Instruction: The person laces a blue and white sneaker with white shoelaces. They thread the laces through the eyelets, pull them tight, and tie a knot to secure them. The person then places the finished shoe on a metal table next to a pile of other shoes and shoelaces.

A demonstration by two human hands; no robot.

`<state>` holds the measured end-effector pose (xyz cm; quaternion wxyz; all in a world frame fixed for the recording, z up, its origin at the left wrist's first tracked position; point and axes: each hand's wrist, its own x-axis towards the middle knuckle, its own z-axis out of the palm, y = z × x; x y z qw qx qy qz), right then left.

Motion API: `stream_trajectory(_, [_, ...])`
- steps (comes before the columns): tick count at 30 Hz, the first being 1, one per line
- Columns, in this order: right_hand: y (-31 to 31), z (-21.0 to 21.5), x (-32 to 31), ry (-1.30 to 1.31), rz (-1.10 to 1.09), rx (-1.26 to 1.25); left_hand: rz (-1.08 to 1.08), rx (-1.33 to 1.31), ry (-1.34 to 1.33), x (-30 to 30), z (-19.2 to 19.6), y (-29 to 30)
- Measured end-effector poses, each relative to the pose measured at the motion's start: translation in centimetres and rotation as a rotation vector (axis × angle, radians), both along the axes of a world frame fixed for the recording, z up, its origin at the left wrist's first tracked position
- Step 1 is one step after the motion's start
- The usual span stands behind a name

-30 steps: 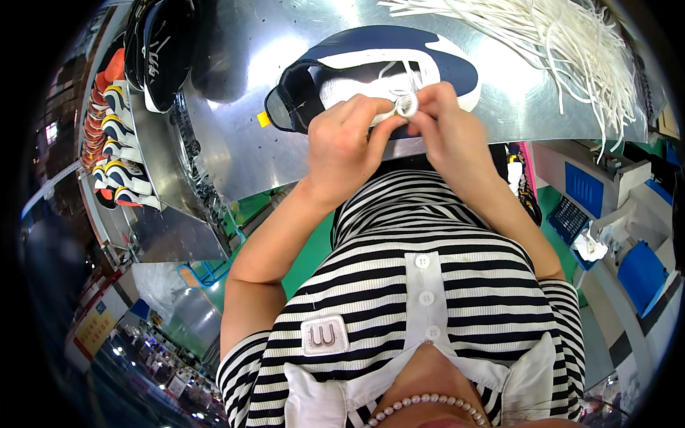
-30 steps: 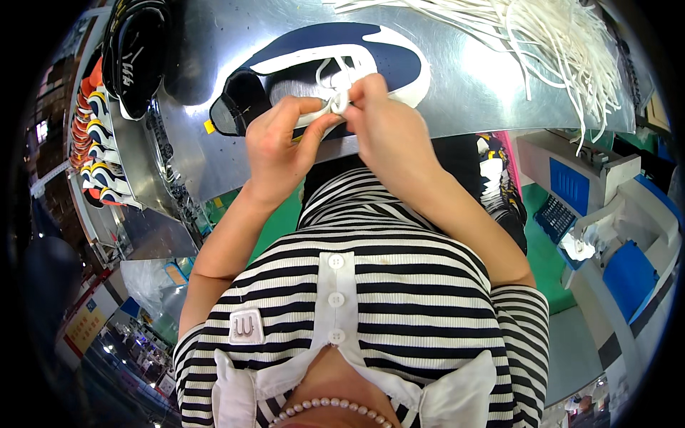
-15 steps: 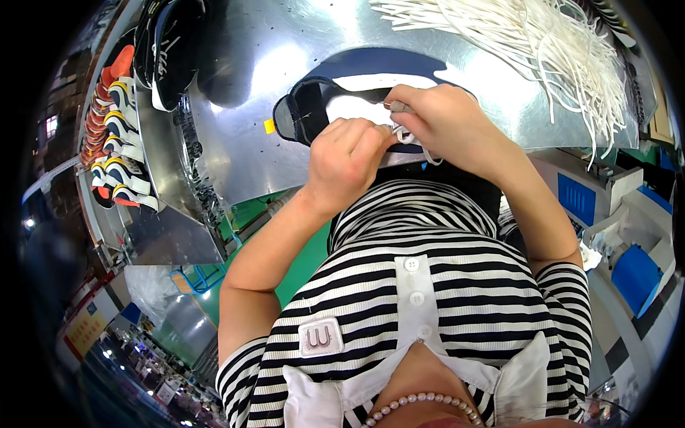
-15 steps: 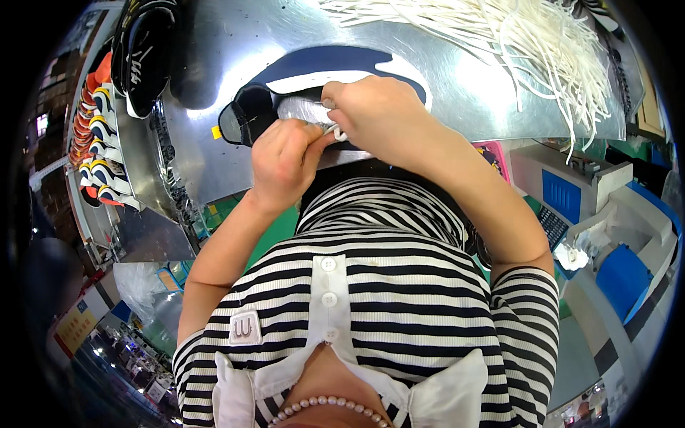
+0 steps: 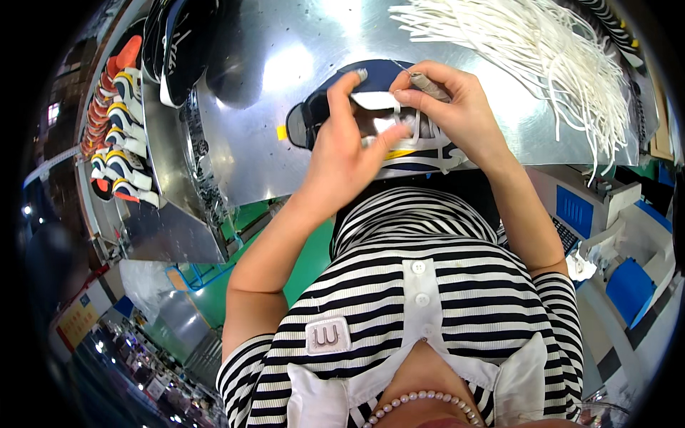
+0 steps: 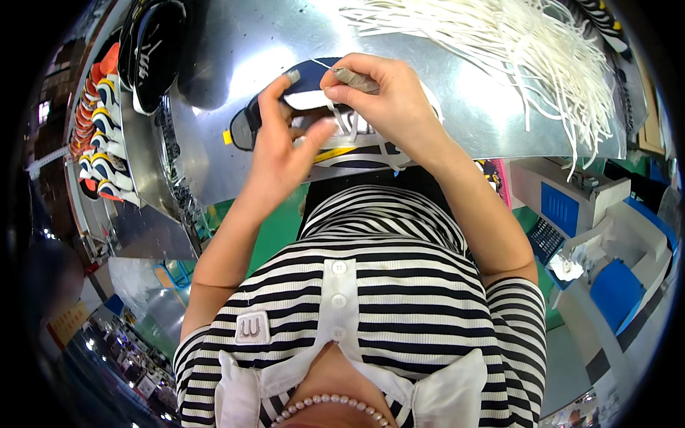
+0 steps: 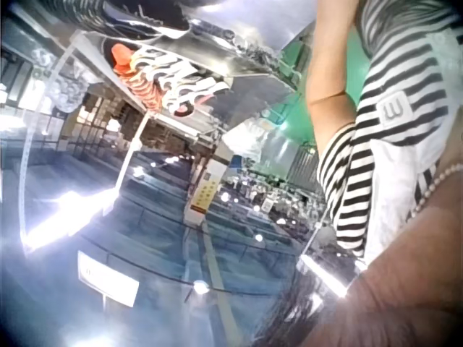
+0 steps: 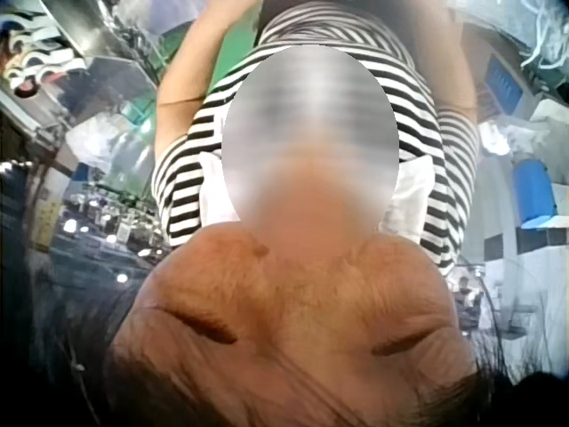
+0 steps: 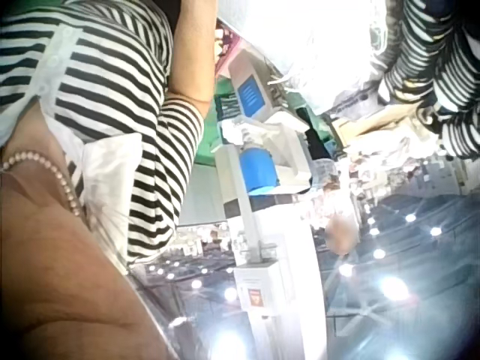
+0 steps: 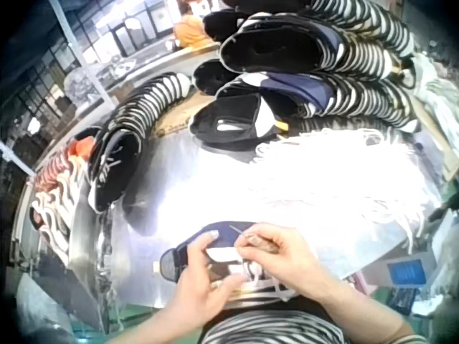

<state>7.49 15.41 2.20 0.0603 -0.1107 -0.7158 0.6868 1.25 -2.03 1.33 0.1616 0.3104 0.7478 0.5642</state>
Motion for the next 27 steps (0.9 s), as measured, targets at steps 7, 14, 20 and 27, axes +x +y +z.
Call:
stream_trajectory(7, [-0.7,-0.8,-0.2,0.027,-0.078,0.145,0.17,-0.14,0.006,-0.6,-0.5,0.8])
stream_trajectory(14, [-0.4,1.0,3.6,-0.058,-0.07,0.402,0.248,-0.039,-0.062,-0.2,-0.5,1.2])
stream_trajectory(20, [-0.6,0.2,3.3,0.019,-0.07,0.601,0.248,-0.089,0.035,0.2,-0.5,1.2])
stream_trajectory(27, [-0.9,0.0,3.6,-0.017,-0.037,0.748,0.267,-0.035,0.067,0.8,-0.8,1.0])
